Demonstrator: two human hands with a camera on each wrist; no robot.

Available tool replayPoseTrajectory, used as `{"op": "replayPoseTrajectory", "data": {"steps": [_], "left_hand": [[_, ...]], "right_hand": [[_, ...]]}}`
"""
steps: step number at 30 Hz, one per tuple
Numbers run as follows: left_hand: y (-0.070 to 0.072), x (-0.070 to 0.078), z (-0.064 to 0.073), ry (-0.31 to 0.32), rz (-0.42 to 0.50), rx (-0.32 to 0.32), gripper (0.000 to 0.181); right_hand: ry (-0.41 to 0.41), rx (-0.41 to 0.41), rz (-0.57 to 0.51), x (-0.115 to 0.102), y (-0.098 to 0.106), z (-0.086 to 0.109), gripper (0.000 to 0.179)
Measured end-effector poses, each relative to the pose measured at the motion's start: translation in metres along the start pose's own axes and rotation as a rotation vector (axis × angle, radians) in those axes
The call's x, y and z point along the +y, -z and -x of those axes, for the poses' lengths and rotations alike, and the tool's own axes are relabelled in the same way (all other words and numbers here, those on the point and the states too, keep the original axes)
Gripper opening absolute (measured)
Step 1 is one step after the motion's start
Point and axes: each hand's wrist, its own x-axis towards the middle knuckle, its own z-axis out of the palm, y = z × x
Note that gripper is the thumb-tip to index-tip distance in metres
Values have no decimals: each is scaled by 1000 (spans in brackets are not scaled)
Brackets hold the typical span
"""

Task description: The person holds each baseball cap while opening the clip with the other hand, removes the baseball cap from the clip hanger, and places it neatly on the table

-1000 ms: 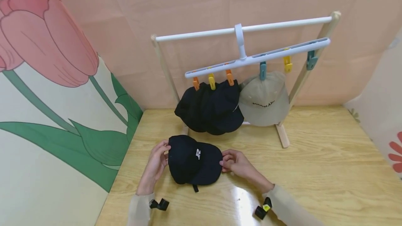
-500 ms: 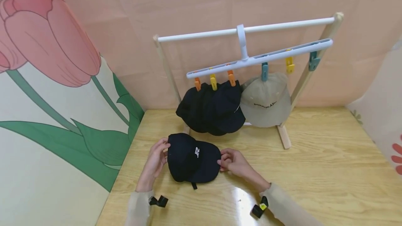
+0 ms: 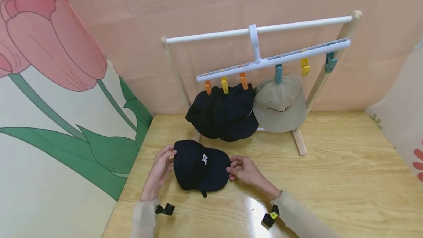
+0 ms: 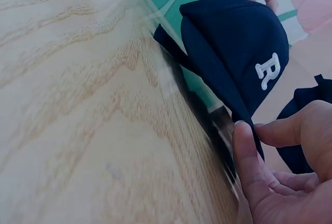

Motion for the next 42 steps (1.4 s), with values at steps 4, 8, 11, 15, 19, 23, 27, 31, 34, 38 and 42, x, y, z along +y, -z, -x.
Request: {"op": "replayPoseTrajectory", "data": {"steps": [4,8,11,15,19,23,27,31,34,38,42], "left_hand": [[1,0,-1,6,2,10,19],[3,-3,-2,14,-2,22,18],[6,-5,-2,25,-8,31,19],[8,-8,0,48,0,45,21],[9,-10,2,62,5,42,19],[9,-13,3,75,7,47,16],[8,-15,5,73,-3,29,13],[8,-16,5,66,-16,13,13],[7,-17,4,71,-14,24,13],[6,-18,4,84,-25,39,13],[6,-18,3,97,-44,35,13]], "right_hand": [[-11,-5,10,2,0,-2,43],[-16,7,37,4,0,-4,43],[-1,10,65,5,0,-5,43],[7,10,97,6,-1,-5,43],[-3,19,115,6,-1,-4,41],[-19,36,134,4,-3,-1,40],[-25,52,146,3,-3,1,38],[-24,48,142,6,-2,2,34],[-34,45,124,7,-2,2,34],[-42,52,109,5,-3,3,33],[-29,57,118,5,-3,4,33]]}}
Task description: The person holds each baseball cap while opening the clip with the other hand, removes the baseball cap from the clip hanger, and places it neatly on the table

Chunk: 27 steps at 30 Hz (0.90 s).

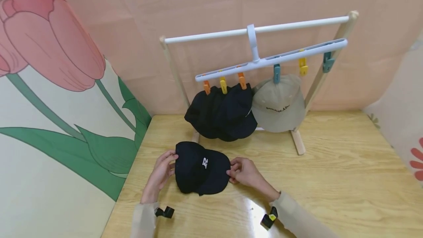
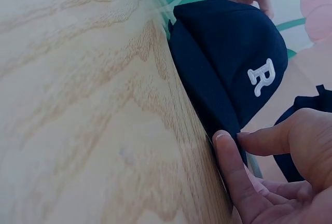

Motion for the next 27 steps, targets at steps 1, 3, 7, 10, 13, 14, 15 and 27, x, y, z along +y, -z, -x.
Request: {"op": "replayPoseTrajectory", "data": {"steps": [1,3,7,10,13,14,15,27], "left_hand": [[0,0,-1,-1,-1,-1,14],[0,0,-2,0,-2,-3,13],[0,-2,-2,9,-2,8,11],[1,-3,-1,18,-15,24,10],[2,-5,1,21,-27,35,10],[3,-5,1,22,-28,36,11],[3,-5,2,22,-31,37,11],[8,-6,4,16,-8,22,9]], "right_hand": [[5,2,5,0,0,0,33],[12,3,12,-1,0,0,32],[15,5,22,-1,1,0,30],[12,2,17,0,1,0,28],[8,0,12,1,1,0,27],[7,0,12,2,1,0,27],[7,1,16,2,0,0,27],[32,-11,39,0,2,1,32]]}}
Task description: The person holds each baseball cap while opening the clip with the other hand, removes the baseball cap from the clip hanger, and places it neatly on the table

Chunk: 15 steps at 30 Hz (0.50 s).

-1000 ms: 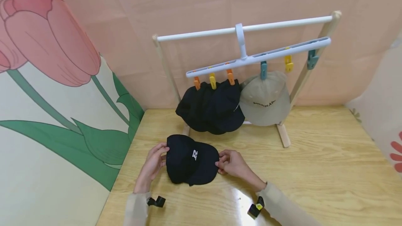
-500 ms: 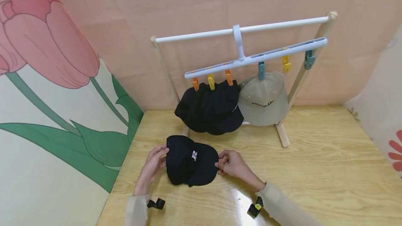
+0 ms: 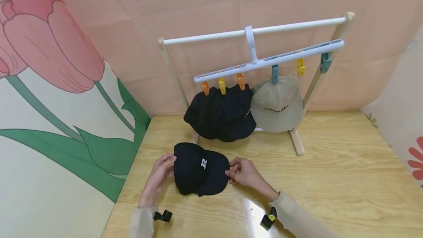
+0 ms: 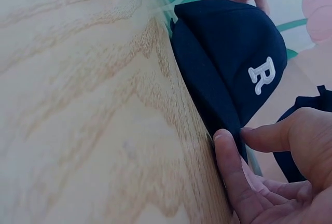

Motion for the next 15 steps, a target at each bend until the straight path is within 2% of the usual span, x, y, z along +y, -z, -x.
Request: {"op": "replayPoseTrajectory", "data": {"steps": [10,15], "left_hand": [[3,3,0,-8,15,-1,7],[4,6,2,-20,-20,5,7]], "right_hand": [[3,-7,17,-3,1,2,34],[-6,-7,31,-7,3,4,34]]}}
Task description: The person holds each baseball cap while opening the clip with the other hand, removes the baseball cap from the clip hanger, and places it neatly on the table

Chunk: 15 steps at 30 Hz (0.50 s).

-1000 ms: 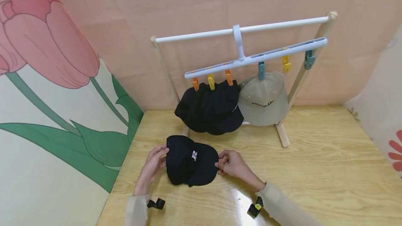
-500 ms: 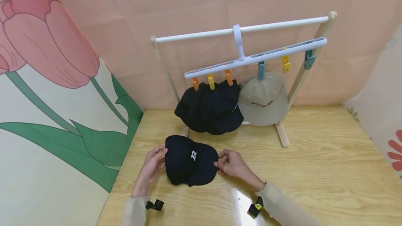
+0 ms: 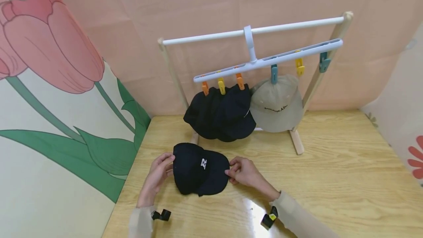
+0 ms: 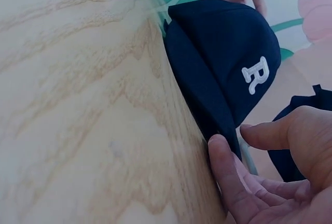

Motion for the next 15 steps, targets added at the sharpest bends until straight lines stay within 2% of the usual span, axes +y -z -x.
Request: {"op": "replayPoseTrajectory", "data": {"steps": [9,15], "left_hand": [[2,7,2,-38,-68,52,9],[0,17,5,-81,-162,84,21]], "right_hand": [[7,36,74,-2,3,-3,34],[34,60,97,-3,7,-4,31]]}}
